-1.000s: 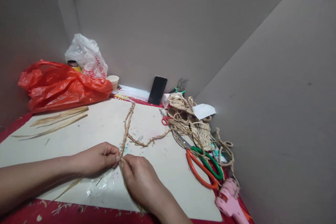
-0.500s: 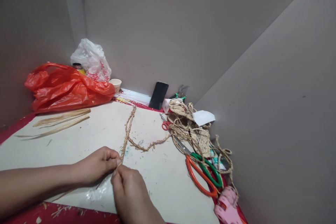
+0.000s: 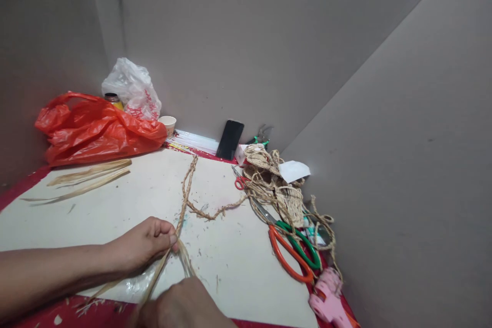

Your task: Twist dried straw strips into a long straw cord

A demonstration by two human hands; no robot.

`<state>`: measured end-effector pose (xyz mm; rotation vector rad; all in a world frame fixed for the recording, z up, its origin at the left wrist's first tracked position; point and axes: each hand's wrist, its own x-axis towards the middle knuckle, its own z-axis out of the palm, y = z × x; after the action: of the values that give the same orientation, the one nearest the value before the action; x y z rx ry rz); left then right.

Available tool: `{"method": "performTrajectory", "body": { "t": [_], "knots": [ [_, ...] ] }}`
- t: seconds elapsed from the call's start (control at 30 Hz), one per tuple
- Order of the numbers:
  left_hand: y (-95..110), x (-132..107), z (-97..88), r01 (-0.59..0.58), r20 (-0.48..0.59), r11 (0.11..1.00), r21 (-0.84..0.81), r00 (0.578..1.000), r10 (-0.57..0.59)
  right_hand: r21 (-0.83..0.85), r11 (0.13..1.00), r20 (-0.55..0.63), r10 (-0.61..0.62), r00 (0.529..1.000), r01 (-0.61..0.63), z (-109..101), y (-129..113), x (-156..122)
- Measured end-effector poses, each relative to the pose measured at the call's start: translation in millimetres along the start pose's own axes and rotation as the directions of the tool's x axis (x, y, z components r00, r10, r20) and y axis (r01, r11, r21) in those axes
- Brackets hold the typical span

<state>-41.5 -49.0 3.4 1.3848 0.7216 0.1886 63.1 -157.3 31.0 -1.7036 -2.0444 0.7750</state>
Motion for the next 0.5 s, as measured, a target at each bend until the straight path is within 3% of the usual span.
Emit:
{"method": "performTrajectory", "body": {
  "t": [0.07,0.13,0.17,0.23,0.27,0.33,0.4,0.5],
  "knots": [
    [-0.3,0.3,-0.7,-0.020,0.014,0.999,-0.033,1.000,0.020,0.096,0.995,-0.078,0.015,0.997,-0.008,-12.9,2.6,-4.4],
    [-1.2,1.0,-1.2,-0.048,0.028,0.997,-0.055,0.998,0.050,0.122,0.989,-0.209,0.111,0.971,-0.087,-26.9,10.0,-4.3],
    [-1.6,1.4,-1.3,-0.057,0.033,0.997,-0.059,0.998,0.059,0.171,0.975,-0.343,0.197,0.919,-0.145,-32.0,14.7,-2.3],
    [-1.9,2.1,-1.0,-0.076,0.048,0.994,-0.080,0.996,0.080,0.297,0.937,-0.424,0.299,0.855,-0.181,-35.8,24.0,4.7],
    [-1.8,2.2,-0.8,-0.097,0.069,0.989,-0.108,0.992,0.105,0.372,0.911,-0.378,0.326,0.866,-0.180,-34.3,27.7,9.0],
    [-1.1,2.2,-0.5,-0.153,0.141,0.974,-0.168,0.974,0.178,0.486,0.852,-0.164,0.306,0.938,-0.194,-27.2,32.6,16.6],
    [-0.2,1.8,-1.2,-0.176,0.176,0.971,-0.162,0.963,0.203,0.531,0.817,-0.008,0.269,0.963,-0.224,-20.1,35.1,21.3],
    [0.8,1.6,-4.4,-0.143,0.112,0.989,-0.022,0.983,0.144,0.522,0.822,0.026,0.253,0.967,-0.229,-17.8,38.5,22.8]
  ]
}}
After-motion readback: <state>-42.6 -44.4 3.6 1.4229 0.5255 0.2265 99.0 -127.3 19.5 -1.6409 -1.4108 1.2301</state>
